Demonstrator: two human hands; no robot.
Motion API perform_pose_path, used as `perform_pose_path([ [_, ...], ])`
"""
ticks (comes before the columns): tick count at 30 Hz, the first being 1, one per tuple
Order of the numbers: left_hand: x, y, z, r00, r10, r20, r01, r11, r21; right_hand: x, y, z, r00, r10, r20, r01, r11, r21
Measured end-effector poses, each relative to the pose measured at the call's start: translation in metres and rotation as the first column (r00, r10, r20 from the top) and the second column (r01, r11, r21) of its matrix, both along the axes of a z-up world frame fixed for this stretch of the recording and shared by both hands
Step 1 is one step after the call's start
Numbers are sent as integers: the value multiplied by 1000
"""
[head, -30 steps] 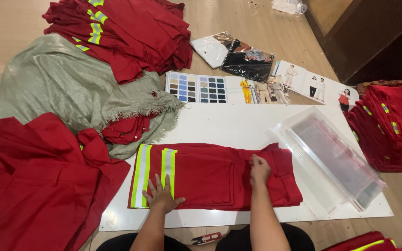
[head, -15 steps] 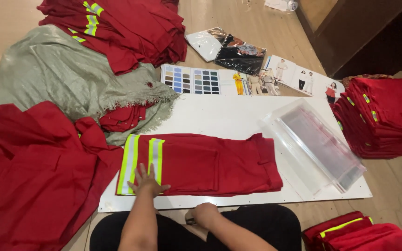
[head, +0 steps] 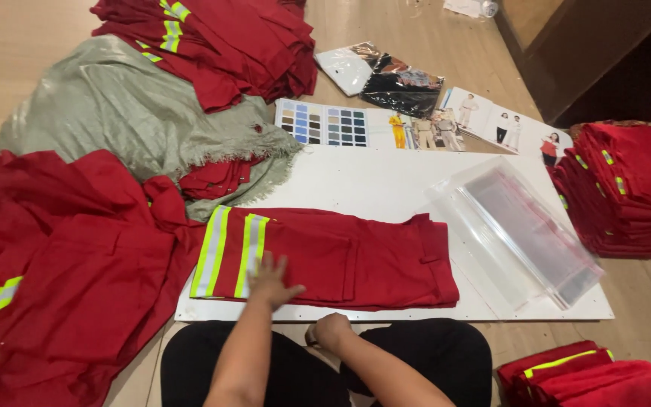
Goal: The person is folding red workwear trousers with yellow reflective strips on a white board placed on the floor.
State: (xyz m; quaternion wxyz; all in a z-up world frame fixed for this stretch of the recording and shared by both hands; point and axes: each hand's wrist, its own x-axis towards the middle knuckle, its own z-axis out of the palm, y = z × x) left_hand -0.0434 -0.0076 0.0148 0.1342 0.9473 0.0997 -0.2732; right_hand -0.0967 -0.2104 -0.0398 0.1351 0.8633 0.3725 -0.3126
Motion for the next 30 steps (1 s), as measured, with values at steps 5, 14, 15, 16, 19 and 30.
perform_pose_path([
  [5,-7,-44,32,903,-429,-35,426,903,-61,23,-45,-6,979,-30,201,-20,970,244],
  [14,3,-52,24,888,-332,319,420,868,-265,92,-136,165,657,-726,-202,730,546,411],
  [15,0,-58,24,855,-334,396,449,859,-246,103,-144,133,536,-777,-330,790,325,519],
  [16,-3,-63,22,817,-334,471,477,850,-223,114,-153,101,415,-780,-468,809,80,583],
  [19,1,-81,-4,808,-583,84,588,805,-75,128,-136,83,374,-774,-510,793,-18,609],
  [30,83,-125,-91,665,221,713,-71,970,-234,146,-107,52,274,-648,-710,712,-359,603],
])
